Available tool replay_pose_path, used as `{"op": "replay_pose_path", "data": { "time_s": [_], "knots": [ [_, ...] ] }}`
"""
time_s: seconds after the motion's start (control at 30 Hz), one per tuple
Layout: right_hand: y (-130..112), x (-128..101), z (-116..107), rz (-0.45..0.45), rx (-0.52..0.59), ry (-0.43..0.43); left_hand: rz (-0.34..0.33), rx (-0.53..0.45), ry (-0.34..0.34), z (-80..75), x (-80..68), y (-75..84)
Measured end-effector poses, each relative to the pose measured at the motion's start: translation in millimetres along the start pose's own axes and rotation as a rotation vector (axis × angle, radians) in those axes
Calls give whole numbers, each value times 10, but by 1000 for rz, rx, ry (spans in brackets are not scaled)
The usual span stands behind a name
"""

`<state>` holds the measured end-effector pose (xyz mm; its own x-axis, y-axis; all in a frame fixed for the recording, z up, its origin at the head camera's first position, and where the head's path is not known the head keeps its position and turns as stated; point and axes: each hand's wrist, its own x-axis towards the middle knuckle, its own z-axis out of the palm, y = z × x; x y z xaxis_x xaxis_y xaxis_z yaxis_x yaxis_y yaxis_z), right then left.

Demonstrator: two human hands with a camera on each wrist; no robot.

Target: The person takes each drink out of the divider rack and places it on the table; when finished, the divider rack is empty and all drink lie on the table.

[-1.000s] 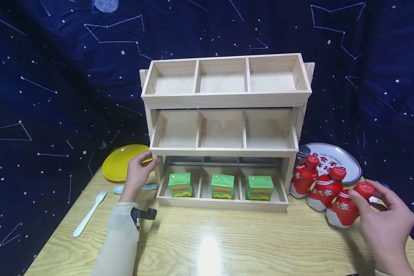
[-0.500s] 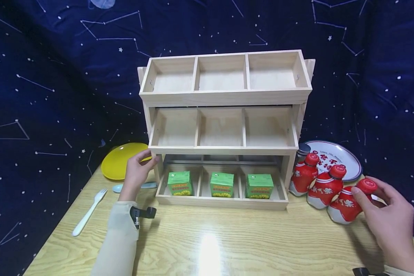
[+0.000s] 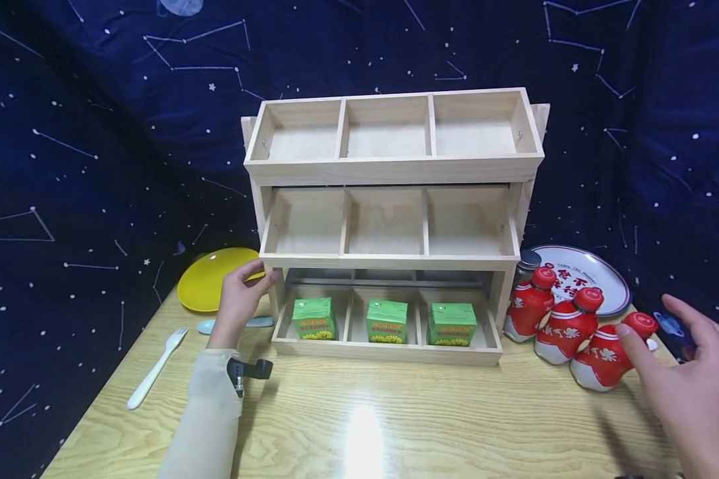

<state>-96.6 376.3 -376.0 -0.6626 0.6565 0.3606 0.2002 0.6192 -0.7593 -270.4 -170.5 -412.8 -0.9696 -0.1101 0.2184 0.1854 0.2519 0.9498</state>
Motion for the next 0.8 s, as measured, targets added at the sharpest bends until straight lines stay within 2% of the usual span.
{"op": "replay_pose_path", "data": {
  "time_s": [0.2, 0.33, 0.57, 0.67, 0.8],
  "knots": [
    [-262, -179, -19, 32, -10, -18, -1, -5, -5, 1, 0, -2],
    [-368, -284, 22, -16, 21, -62, -2, 0, -6, 4, 0, 7],
    [-487, -410, 221, -297, 190, -163, -3, 10, -3, 4, 8, -1],
    [-540, -449, 361, -375, 237, -232, 2, 11, -3, 0, 7, -3],
    [-588, -498, 568, -419, 222, -326, 10, 2, -4, -7, 7, -4]
  ]
}}
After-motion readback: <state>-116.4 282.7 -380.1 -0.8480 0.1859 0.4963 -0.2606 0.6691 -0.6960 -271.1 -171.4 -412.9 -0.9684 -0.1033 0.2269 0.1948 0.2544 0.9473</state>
